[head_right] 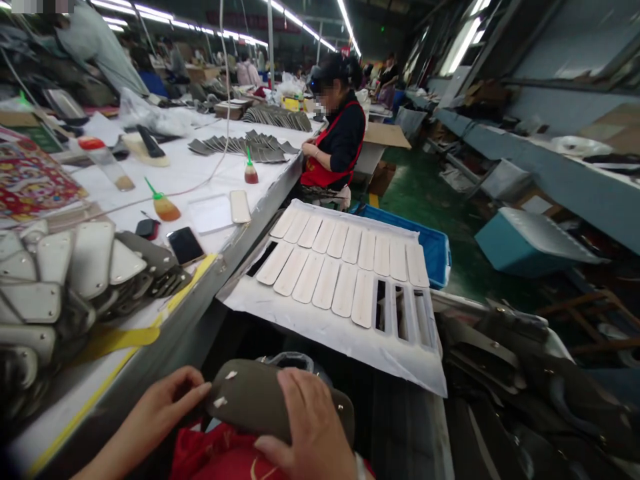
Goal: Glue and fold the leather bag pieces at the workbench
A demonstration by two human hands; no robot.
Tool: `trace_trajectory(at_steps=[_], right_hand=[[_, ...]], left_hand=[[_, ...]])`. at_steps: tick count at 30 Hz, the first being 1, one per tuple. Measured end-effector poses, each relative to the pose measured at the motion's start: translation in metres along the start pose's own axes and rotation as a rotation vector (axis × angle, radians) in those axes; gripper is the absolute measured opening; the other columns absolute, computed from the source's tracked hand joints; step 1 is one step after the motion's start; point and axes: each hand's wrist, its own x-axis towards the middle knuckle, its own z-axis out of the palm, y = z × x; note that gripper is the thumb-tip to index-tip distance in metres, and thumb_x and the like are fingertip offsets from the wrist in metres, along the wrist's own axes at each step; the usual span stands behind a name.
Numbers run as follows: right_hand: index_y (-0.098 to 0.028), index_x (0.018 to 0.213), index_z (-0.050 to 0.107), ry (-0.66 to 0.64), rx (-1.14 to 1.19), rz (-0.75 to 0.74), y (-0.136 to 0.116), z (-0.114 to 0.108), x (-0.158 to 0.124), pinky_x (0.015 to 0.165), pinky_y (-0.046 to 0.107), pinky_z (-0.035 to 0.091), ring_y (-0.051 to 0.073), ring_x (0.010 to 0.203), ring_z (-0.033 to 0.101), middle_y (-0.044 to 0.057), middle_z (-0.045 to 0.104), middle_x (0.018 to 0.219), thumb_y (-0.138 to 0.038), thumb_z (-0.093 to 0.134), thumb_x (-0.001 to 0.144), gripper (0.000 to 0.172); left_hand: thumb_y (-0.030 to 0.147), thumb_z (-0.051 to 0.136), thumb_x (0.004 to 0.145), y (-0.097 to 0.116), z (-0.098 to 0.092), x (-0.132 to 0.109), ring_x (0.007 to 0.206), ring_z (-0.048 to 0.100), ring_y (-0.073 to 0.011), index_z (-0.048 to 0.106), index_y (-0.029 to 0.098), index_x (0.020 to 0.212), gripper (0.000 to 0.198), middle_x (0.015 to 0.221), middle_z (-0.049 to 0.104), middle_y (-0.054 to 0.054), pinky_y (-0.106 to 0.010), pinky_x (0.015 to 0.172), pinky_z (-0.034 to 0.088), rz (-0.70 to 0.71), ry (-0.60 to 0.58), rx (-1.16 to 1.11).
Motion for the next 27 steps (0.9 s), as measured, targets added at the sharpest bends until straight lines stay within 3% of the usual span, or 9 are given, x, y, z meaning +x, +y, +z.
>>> trace_trajectory(at_steps=[3, 7, 20, 27], right_hand=[[-0.013, 0.137, 0.031, -0.077, -0.031, -0.164, -0.017, 0.024, 0.025, 0.104, 0.049, 0.031, 0.033, 0.124, 0.035, 0.015, 0.039, 0.137, -0.067, 0.058, 0.067, 0.092], [-0.012, 0.137, 0.032, -0.11, -0.05, -0.11, -0.017, 0.04, 0.038, 0.104, 0.048, 0.031, 0.032, 0.123, 0.036, 0.015, 0.039, 0.137, -0.07, 0.056, 0.067, 0.094], [-0.01, 0.134, 0.038, -0.181, -0.094, -0.071, -0.011, 0.045, 0.046, 0.099, 0.051, 0.035, 0.036, 0.119, 0.041, 0.019, 0.043, 0.133, -0.068, 0.062, 0.061, 0.096], [-0.009, 0.133, 0.038, -0.215, -0.11, -0.056, -0.014, 0.044, 0.048, 0.099, 0.05, 0.035, 0.035, 0.119, 0.041, 0.019, 0.044, 0.132, -0.062, 0.066, 0.06, 0.094]], left_hand=[[0.051, 0.052, 0.078, -0.003, 0.003, 0.004, 0.053, 0.048, -0.0126, 0.051, 0.018, 0.067, 0.035, 0.057, 0.05, 0.004, -0.024, 0.052, 0.037, -0.023, -0.091, -0.139], [0.051, 0.055, 0.074, -0.001, 0.008, 0.012, 0.051, 0.045, -0.0121, 0.053, 0.016, 0.063, 0.036, 0.055, 0.05, 0.004, -0.023, 0.05, 0.034, -0.056, -0.067, -0.137], [0.05, 0.056, 0.073, -0.008, 0.009, 0.022, 0.05, 0.039, -0.0106, 0.051, 0.016, 0.058, 0.037, 0.052, 0.045, 0.005, -0.022, 0.048, 0.029, -0.089, -0.04, -0.198], [0.046, 0.053, 0.076, -0.003, 0.003, 0.022, 0.053, 0.044, -0.0122, 0.049, 0.017, 0.058, 0.034, 0.054, 0.049, 0.004, -0.023, 0.05, 0.032, -0.016, -0.027, -0.077]])
